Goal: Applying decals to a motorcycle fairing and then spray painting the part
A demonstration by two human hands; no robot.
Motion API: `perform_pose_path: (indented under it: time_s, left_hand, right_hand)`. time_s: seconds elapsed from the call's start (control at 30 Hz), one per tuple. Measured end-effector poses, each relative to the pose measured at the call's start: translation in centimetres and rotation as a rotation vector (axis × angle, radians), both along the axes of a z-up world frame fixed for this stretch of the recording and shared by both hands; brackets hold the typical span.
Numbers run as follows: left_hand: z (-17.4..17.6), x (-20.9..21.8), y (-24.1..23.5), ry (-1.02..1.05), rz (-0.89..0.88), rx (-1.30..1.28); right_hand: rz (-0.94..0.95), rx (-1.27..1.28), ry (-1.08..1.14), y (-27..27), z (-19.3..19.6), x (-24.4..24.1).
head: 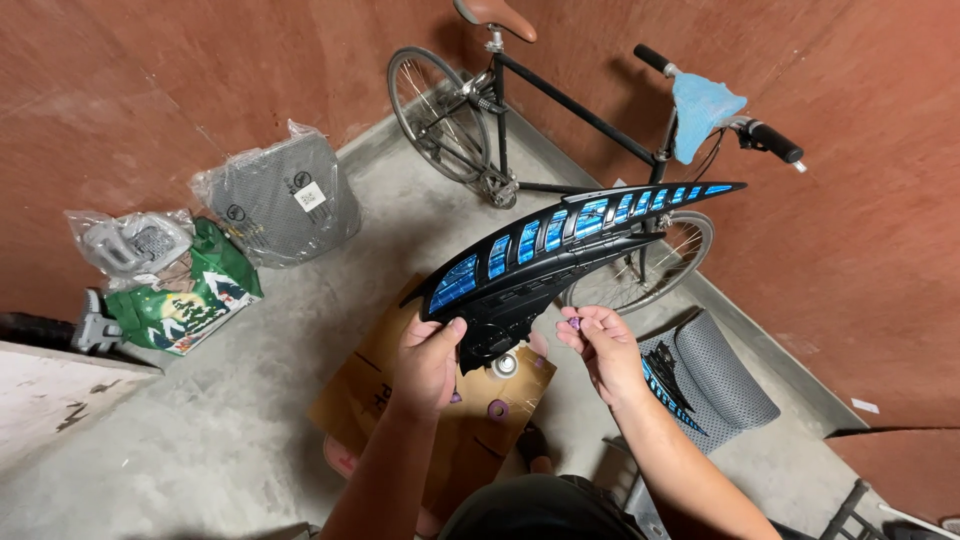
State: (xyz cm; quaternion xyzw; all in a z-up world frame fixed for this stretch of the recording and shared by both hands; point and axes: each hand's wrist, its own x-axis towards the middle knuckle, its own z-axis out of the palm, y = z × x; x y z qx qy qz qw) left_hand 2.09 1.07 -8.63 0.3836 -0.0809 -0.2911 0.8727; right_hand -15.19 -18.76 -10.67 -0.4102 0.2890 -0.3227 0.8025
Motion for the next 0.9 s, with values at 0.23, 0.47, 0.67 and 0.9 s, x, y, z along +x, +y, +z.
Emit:
perform_pose_path:
  time_s: [0.23, 0.47, 0.67, 0.9]
  left_hand:
    - [7.8, -0.7, 2.0, -0.001, 0.089, 0.644]
    - [3.2, 0.2, 9.8, -0.046, 0.262, 0.822]
    - [-0.4, -4.1, 17.2, 0.25, 0.59, 0.504]
    - [-5.7, -12.3, 27.2, -0.601, 0.393, 1.262]
  right_hand:
    - [0.061, -0.125, 0.114, -0.4, 1.0, -0.2]
    - [0.173, -0.067, 0.312, 1.0, -3.9, -1.4]
    - [0.54, -0.136, 0.516, 7.7, -13.1, -0.9]
    - [0.921, -0.517, 0.959, 13.4, -28.0, 2.0]
